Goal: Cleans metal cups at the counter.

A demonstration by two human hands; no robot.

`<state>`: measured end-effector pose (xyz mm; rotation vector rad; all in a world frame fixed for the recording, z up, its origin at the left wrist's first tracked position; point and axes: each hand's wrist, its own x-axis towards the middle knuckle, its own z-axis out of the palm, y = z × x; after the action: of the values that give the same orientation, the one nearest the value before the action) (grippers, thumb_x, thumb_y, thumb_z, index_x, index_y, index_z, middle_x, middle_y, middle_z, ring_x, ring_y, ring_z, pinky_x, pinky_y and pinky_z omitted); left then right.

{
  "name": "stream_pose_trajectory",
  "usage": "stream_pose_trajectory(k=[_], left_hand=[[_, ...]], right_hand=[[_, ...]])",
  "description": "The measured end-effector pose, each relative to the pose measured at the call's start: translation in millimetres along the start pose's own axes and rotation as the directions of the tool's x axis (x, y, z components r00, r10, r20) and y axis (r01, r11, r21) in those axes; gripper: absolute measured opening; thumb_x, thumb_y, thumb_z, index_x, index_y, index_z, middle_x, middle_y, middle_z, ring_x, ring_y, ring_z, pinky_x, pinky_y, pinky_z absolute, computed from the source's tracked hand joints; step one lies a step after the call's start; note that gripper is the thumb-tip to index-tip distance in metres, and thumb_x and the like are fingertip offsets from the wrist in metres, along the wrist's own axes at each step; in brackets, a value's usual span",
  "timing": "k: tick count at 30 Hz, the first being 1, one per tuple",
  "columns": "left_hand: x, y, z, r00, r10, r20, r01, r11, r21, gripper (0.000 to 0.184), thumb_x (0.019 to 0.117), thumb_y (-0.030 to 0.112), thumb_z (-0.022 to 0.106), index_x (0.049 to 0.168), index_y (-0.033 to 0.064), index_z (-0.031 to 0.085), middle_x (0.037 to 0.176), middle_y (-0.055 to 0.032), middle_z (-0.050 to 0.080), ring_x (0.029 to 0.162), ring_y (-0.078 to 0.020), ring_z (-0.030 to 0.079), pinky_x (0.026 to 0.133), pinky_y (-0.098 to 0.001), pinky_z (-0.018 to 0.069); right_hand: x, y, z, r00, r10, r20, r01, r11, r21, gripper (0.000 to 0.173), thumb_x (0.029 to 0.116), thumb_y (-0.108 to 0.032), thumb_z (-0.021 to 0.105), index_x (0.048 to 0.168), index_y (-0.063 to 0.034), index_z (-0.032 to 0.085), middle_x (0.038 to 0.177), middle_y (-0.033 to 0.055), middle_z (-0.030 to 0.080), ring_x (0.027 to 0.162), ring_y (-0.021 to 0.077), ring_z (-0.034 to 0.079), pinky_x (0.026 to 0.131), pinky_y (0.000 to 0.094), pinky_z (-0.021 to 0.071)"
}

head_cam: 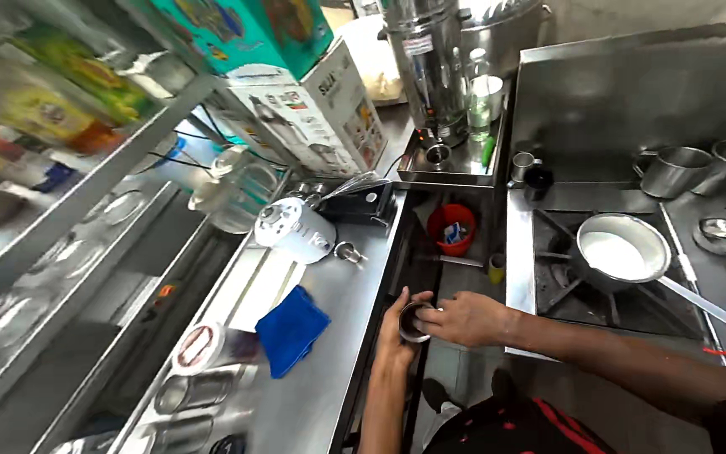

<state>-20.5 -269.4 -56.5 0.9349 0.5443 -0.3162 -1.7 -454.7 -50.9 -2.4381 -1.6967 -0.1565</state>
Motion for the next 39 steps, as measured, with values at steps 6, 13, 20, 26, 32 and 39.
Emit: stream_pose_trajectory(k=[6, 13, 20, 26, 32, 39], left_hand=[[10.1, -1.8, -0.2, 0.988, 0.098, -0.123, -0.121, 0.973, -0.197, 0.034, 0.1065, 0.023, 0.045, 0.115, 0.0015, 0.068, 0.088, -0.0118, 0.07, 0.072, -0.0176, 0.069, 0.063, -0.0312, 0.0588], [41.7, -2.0, -26.2, 0.764, 0.628, -0.151, -0.549, 0.755, 0.359, 0.037, 0.1096, 0.017, 0.038, 0.126, -0.0011, 0.065, 0.089, -0.012, 0.07, 0.076, -0.0181, 0.065, 0.072, -0.0345, 0.0557], [83.6, -10.2, -67.7, 0.676, 0.705, 0.213, -0.735, 0.627, 0.258, 0.049, 0.1107, 0.026, 0.03, 0.144, -0.0023, 0.051, 0.126, -0.0171, 0.067, 0.112, -0.0258, 0.066, 0.095, -0.0407, 0.0562], [30.4, 59.7, -74.8, 0.994, -0.008, 0.113, 0.032, 0.977, -0.211, 0.069, 0.1067, 0.058, 0.029, 0.123, 0.0026, 0.066, 0.103, -0.0161, 0.072, 0.092, -0.027, 0.07, 0.083, -0.0449, 0.0578], [18.7, 85.3, -52.0, 0.983, 0.177, -0.055, -0.181, 0.851, -0.492, 0.024, 0.1039, 0.016, 0.054, 0.12, 0.0001, 0.064, 0.076, -0.0092, 0.065, 0.067, -0.0199, 0.066, 0.068, -0.0361, 0.0598], [14.0, 97.5, -53.2, 0.872, 0.484, -0.076, -0.439, 0.702, -0.56, 0.03, 0.1094, 0.023, 0.039, 0.116, 0.0049, 0.062, 0.063, -0.0014, 0.058, 0.058, -0.0153, 0.064, 0.066, -0.0333, 0.061]], right_hand=[[19.9, -27.1, 12.8, 0.961, 0.259, 0.096, -0.273, 0.942, 0.196, 0.042, 0.0998, -0.007, 0.052, 0.142, -0.008, 0.054, 0.146, 0.0148, 0.054, 0.065, 0.0284, 0.067, 0.055, 0.0451, 0.0554], [57.4, -59.4, 32.5, 0.781, 0.581, 0.228, -0.376, 0.147, 0.915, 0.052, 0.1022, -0.011, 0.048, 0.154, -0.0068, 0.042, 0.135, 0.0043, 0.061, 0.106, 0.0156, 0.065, 0.092, 0.0355, 0.0557], [77.0, -27.4, 73.5, 0.715, 0.67, 0.198, -0.073, -0.21, 0.975, 0.029, 0.1075, -0.019, 0.043, 0.132, -0.0076, 0.053, 0.071, 0.0021, 0.056, 0.047, 0.0086, 0.045, 0.044, 0.0246, 0.0426], [89.1, 7.8, 49.0, 0.997, 0.02, -0.068, -0.028, 0.994, -0.108, 0.042, 0.0949, -0.006, 0.06, 0.135, -0.0167, 0.061, 0.137, 0.006, 0.065, 0.058, 0.0254, 0.068, 0.049, 0.0448, 0.057], [111.2, -10.1, 59.5, 0.932, 0.128, -0.34, -0.082, 0.986, 0.147, 0.039, 0.0826, -0.024, 0.065, 0.115, -0.0019, 0.065, 0.113, 0.0178, 0.068, 0.057, 0.0237, 0.066, 0.046, 0.0421, 0.0542], [147.1, -82.8, 28.9, 0.845, 0.535, 0.025, 0.137, -0.262, 0.955, 0.046, 0.0966, -0.024, 0.054, 0.138, -0.013, 0.039, 0.069, -0.0038, 0.052, 0.046, 0.0064, 0.046, 0.043, 0.0266, 0.0456]])
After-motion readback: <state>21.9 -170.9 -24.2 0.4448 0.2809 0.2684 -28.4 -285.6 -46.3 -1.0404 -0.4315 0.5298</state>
